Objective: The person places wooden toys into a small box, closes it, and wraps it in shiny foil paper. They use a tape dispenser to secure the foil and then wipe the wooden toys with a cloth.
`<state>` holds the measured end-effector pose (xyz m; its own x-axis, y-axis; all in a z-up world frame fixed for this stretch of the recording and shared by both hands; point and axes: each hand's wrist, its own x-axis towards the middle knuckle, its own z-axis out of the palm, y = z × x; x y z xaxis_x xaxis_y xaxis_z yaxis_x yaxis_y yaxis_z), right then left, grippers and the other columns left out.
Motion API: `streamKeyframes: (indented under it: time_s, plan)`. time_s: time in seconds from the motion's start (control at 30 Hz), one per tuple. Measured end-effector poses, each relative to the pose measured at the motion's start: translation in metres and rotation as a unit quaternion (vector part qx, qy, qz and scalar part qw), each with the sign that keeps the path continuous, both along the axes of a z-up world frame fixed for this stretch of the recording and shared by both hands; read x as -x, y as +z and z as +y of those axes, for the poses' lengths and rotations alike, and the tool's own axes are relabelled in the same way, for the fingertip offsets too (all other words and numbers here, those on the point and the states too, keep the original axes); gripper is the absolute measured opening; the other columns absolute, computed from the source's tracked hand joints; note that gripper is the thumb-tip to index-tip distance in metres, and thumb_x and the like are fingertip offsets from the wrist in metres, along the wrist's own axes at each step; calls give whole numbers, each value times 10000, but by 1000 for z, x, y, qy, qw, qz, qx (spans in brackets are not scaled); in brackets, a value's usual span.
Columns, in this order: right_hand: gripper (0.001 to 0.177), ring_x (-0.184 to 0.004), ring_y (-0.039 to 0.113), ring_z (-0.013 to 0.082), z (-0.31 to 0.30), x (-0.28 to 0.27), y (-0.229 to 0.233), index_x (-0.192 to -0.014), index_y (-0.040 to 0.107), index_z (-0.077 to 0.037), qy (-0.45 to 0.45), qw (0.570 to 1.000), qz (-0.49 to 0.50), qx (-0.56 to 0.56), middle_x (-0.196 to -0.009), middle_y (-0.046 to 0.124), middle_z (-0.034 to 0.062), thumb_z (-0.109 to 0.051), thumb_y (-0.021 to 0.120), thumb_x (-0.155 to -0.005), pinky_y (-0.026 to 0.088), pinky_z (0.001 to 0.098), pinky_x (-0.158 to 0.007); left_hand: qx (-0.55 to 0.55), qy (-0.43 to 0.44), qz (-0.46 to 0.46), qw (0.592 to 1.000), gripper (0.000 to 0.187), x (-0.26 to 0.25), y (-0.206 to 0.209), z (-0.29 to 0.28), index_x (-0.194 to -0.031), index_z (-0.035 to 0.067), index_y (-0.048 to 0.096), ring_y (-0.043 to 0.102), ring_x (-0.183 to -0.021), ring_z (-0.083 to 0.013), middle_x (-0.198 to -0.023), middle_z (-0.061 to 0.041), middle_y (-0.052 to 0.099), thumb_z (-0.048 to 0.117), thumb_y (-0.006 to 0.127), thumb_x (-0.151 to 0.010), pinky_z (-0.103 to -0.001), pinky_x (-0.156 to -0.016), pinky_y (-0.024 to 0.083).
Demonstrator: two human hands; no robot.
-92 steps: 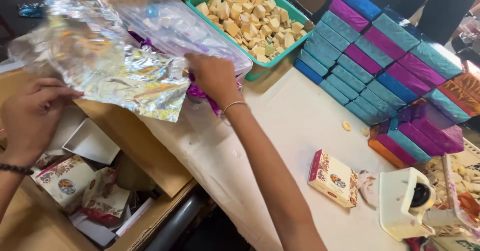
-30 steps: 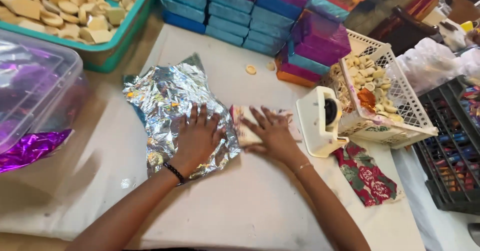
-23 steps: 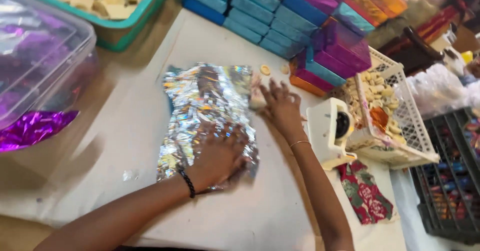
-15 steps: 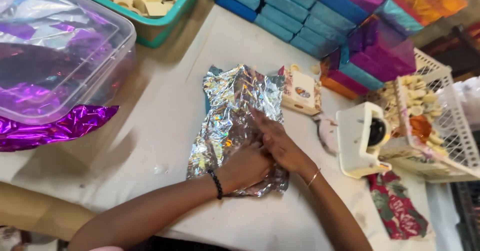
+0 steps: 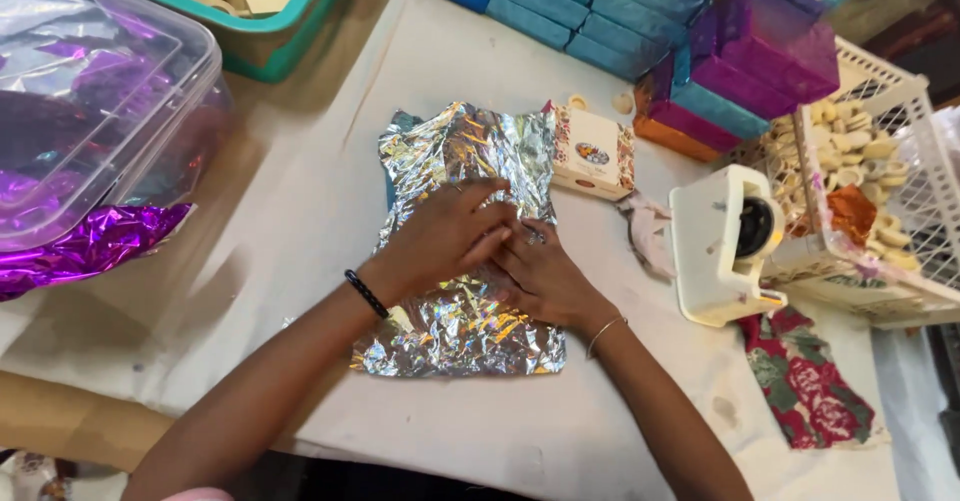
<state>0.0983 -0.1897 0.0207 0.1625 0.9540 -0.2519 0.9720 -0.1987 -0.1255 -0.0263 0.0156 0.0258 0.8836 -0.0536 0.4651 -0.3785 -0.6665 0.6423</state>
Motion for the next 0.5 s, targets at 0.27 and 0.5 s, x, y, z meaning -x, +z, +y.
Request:
streamKeyframes:
  time_s: [0.27, 0.5]
  plan:
    - [825, -1572, 213, 304, 4, 13, 18, -1606, 315, -96, 69, 987, -22, -143, -1687, 256, 177, -596, 451, -964, 175, 509, -1213, -256, 218, 219, 916, 639, -30, -36, 54, -1557, 290, 404, 306, -1472, -339, -1592, -87, 378, 570, 431, -983, -599, -1188, 151]
    - [848, -1568, 219, 295, 2, 15, 28, -1608, 303, -106, 59, 986, -5, -156, -1693, 241, 172, -642, 447, -967, 175, 504, -1207, -209, 329, 160, 907, 610, -35, -31, 111, -1546, 269, 424, 222, -1530, -362, -1664, -97, 310, 549, 398, -1005, -602, -1175, 146]
